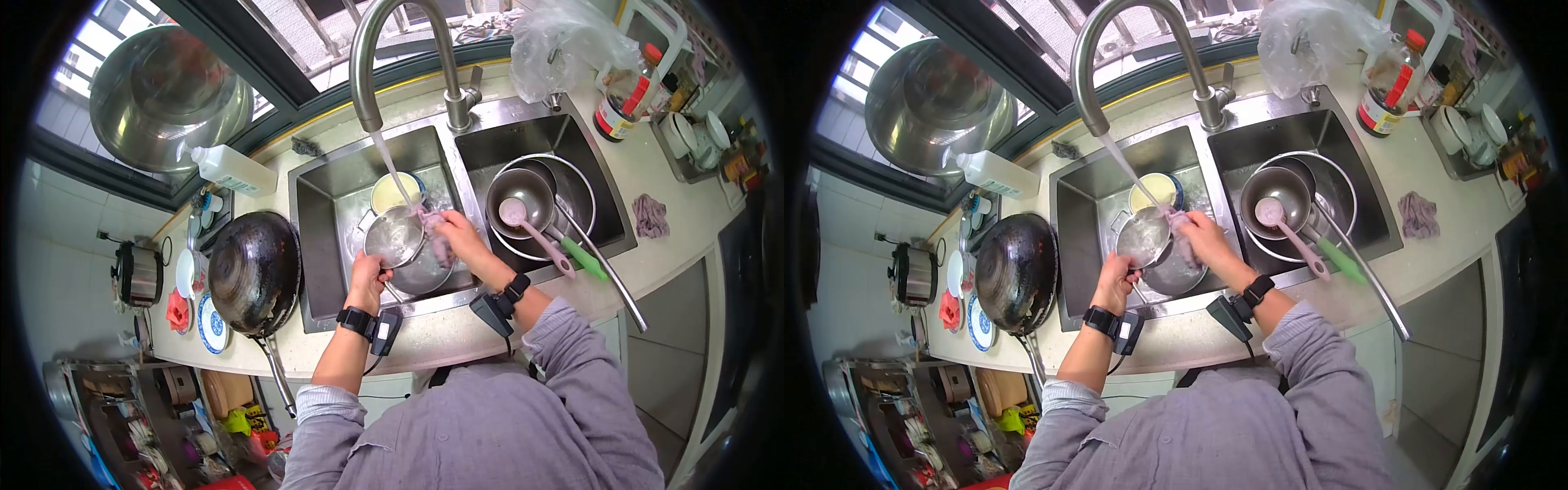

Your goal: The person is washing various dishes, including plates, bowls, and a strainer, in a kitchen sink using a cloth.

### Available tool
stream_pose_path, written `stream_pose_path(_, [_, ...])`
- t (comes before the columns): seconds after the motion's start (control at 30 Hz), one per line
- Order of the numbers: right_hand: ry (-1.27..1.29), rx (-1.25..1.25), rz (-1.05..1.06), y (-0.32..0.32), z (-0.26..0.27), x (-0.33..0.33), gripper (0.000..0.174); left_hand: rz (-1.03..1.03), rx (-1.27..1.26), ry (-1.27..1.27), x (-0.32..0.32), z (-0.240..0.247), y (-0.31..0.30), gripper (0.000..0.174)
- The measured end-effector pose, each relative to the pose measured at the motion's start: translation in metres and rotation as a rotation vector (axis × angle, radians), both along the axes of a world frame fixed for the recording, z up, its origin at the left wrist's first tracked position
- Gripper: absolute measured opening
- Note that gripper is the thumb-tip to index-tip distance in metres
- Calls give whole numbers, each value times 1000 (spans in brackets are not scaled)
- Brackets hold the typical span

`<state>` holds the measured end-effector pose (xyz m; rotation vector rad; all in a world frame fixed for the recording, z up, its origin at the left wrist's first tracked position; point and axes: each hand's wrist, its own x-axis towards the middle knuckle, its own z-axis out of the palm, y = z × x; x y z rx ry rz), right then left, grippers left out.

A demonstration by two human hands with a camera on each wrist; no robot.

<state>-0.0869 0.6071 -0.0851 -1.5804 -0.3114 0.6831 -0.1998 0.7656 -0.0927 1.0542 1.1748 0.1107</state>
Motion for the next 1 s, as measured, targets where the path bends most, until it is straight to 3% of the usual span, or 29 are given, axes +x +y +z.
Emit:
stream_pose_path(0.03, [204, 161, 9, 2, 3, -5, 28, -4, 2, -17, 0, -5, -2, 32])
stream_pose_path(0.07, [204, 163, 7, 2, 6, -10, 28, -7, 4, -17, 0, -2, -7, 32])
stream_pose_path(0.13, [28, -67, -57, 4, 10, -18, 41, -84, 40, -84, 1, 6, -15, 33])
stream_pose_path(0.2, [15, -138, 14, 7, -16, -12, 49, -105, 109, -75, 3, 12, -17, 31])
stream_pose_path(0.27, [-89, -252, -5, 9, -21, -14, 49, -55, 254, 11, 4, 9, -13, 29])
stream_pose_path(0.33, [-95, -293, -28, 6, -17, -16, 49, -160, 359, 99, 3, 12, 0, 29])
stream_pose_path(0.4, [-185, -367, -56, 4, -18, -19, 47, -77, 686, 70, 4, 20, -2, 31])
stream_pose_path(0.47, [-200, -375, -43, 4, -14, -22, 48, -232, 867, 38, 9, 11, -9, 30])
stream_pose_path(0.53, [-201, -393, -45, 6, -5, -25, 47, -517, 924, 33, 13, 6, -21, 29])
stream_pose_path(0.57, [-266, -387, -34, 7, 1, -27, 47, -516, 923, 30, 16, 10, -28, 29])
stream_pose_path(0.63, [-372, -330, -66, 7, 5, -27, 44, -824, 1060, 139, 18, 17, -41, 32])
stream_pose_path(0.7, [-527, -239, -127, 7, 0, -20, 41, -888, 1110, 39, 14, 14, -43, 32])
stream_pose_path(0.73, [-525, -241, -133, 5, -1, -16, 41, -949, 1161, -59, 12, 12, -44, 33])
stream_pose_path(0.77, [-466, -271, -111, 3, 3, -13, 41, -1012, 1021, -82, 10, 22, -48, 34])
stream_pose_path(0.8, [-407, -300, -88, 0, 4, -11, 41, -1017, 1020, -82, 8, 27, -50, 34])
stream_pose_path(0.87, [-380, -306, -91, -3, 3, -7, 41, -1256, 995, -52, 2, 34, -52, 37])
stream_pose_path(0.93, [-392, -340, -77, -8, 0, -6, 40, -1294, 1066, -41, -5, 33, -49, 37])
stream_pose_path(1.0, [-353, -378, -50, -9, -1, -4, 39, -1373, 1498, -159, -10, 26, -39, 27])
